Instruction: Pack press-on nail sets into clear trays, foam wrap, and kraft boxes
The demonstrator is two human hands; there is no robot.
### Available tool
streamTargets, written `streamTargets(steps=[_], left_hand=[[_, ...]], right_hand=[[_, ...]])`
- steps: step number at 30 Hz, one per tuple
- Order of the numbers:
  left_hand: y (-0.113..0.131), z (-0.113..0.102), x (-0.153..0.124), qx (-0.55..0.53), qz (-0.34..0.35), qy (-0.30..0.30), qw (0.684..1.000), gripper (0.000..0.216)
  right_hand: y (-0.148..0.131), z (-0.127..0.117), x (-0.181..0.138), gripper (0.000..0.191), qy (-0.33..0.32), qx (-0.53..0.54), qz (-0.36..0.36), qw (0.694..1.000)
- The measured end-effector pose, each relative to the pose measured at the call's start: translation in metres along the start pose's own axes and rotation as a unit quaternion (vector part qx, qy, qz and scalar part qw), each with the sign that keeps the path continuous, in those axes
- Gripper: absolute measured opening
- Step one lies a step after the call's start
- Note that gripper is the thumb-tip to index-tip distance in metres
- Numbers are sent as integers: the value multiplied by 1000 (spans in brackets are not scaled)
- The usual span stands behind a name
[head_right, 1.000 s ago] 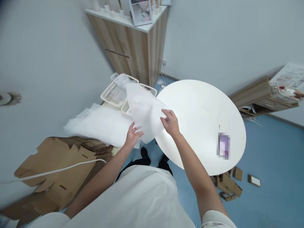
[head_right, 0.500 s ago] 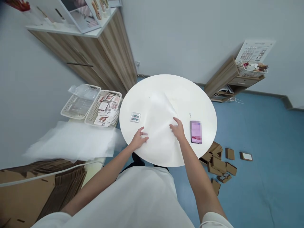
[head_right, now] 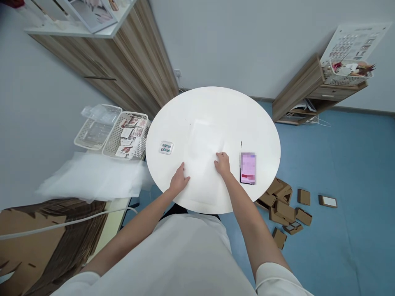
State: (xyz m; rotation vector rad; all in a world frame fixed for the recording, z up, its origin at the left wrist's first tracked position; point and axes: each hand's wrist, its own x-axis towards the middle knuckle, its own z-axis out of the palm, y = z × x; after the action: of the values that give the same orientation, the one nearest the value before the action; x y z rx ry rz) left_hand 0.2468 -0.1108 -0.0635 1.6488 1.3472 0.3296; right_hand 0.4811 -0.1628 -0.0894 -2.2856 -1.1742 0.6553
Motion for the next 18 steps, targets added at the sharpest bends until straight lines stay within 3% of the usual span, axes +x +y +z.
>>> streamTargets(steps=[6, 8, 12, 15, 18], left_hand=[[2, -7, -5, 86, 77, 47, 992, 61], [3, -12, -7, 108, 133, 4, 985, 53], [-2, -16, -10, 169, 222, -129, 952, 47], [-11, -17, -8, 174, 239, -140, 945, 49], [-18, -19, -2, 186, 252, -139, 939, 49]], right_hand=[[-15, -5, -16, 53, 86, -65, -4, 994], [-19, -8, -36, 50, 63, -79, -35, 994], [-19, 0, -90, 42, -45, -135, -126, 982], [-20, 16, -117, 39, -55, -175, -118, 976], [-25, 29, -121, 38, -35, -187, -95, 977]])
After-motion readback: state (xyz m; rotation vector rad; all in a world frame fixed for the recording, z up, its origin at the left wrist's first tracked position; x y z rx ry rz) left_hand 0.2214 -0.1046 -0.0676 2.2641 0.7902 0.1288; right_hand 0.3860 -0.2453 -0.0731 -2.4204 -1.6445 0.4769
